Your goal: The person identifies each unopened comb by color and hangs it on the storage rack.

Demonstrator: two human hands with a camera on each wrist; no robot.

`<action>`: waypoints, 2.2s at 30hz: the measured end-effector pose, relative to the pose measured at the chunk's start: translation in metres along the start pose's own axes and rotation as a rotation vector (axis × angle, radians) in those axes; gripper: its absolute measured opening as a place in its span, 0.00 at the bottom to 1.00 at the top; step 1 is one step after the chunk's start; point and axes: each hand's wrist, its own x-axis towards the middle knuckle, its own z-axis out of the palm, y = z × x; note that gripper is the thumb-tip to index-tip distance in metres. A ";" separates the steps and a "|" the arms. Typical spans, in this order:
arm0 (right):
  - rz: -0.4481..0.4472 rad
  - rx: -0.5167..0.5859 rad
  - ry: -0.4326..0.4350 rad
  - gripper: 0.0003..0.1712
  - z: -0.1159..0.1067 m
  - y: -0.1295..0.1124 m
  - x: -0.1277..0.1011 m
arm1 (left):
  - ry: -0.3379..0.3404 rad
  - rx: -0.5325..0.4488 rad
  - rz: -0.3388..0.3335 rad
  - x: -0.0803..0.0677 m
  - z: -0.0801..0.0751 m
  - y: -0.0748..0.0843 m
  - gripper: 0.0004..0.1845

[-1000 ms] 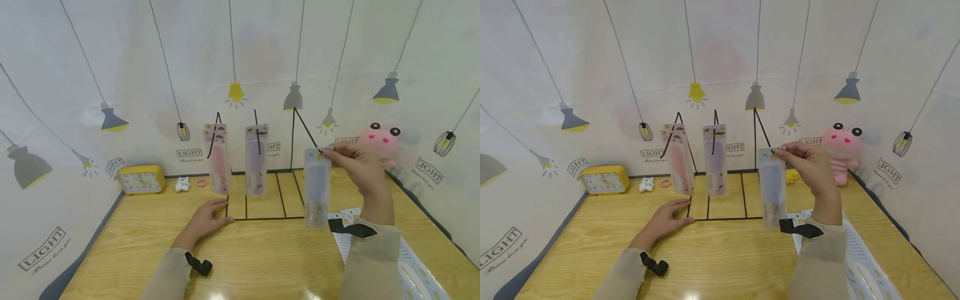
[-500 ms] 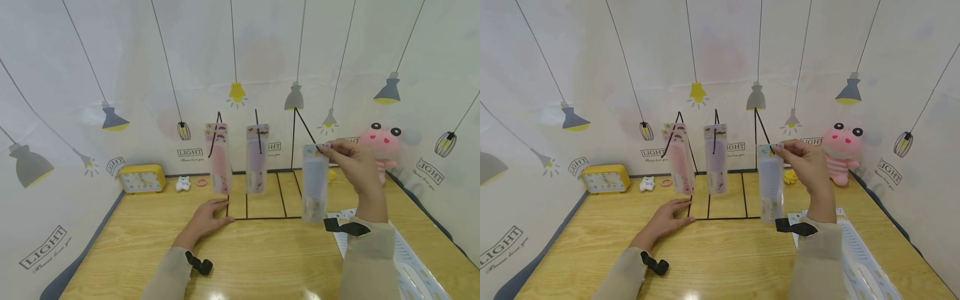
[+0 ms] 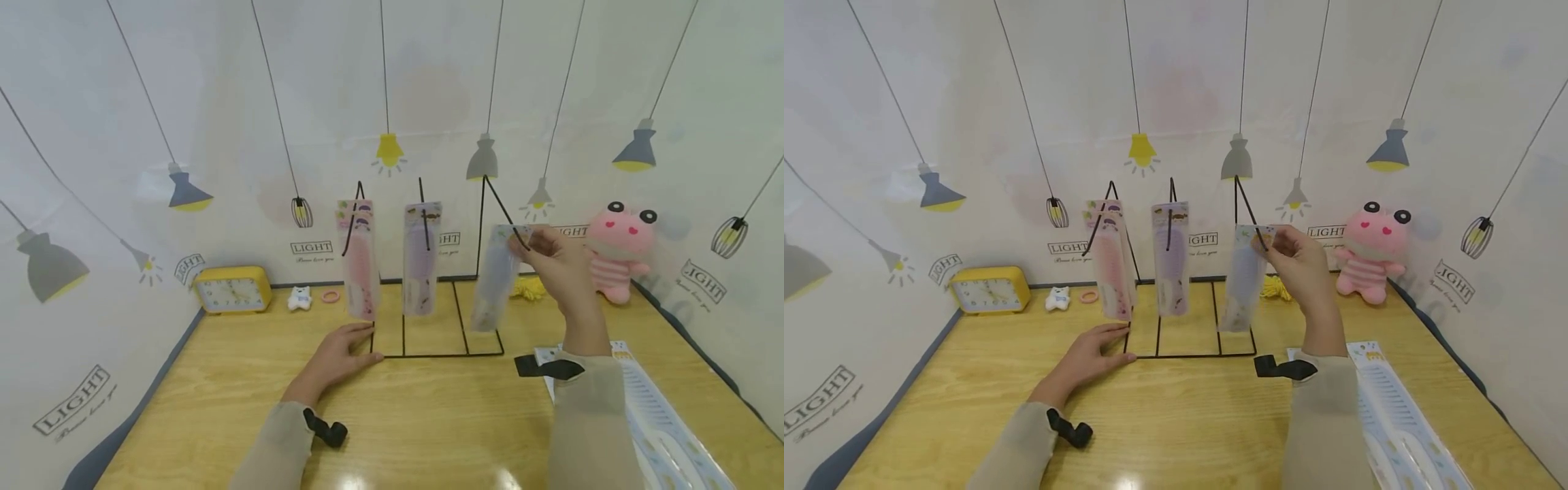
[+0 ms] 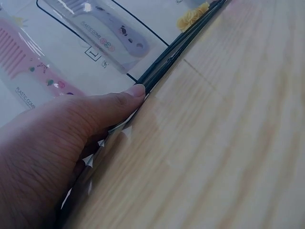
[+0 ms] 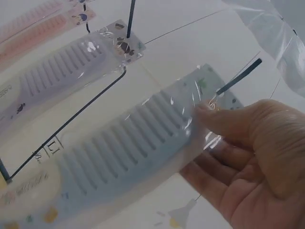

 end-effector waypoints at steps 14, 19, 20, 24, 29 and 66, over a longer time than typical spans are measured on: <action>0.129 0.068 -0.069 0.34 0.012 0.047 0.014 | 0.008 0.002 0.009 0.004 0.000 -0.002 0.38; 0.145 0.099 0.011 0.29 0.019 0.041 0.015 | 0.007 0.006 0.004 0.003 0.000 -0.002 0.38; 0.150 0.102 0.025 0.28 0.020 0.041 0.015 | 0.004 0.007 0.004 0.003 0.000 -0.002 0.38; 0.172 0.104 0.073 0.27 0.023 0.039 0.016 | -0.005 0.010 -0.001 0.002 -0.001 -0.002 0.38; 0.181 0.105 0.094 0.28 0.024 0.042 0.017 | -0.006 0.002 -0.010 0.001 -0.001 0.000 0.39; 0.197 0.105 0.094 0.31 0.016 0.042 0.017 | -0.001 0.019 -0.008 0.003 -0.001 -0.001 0.38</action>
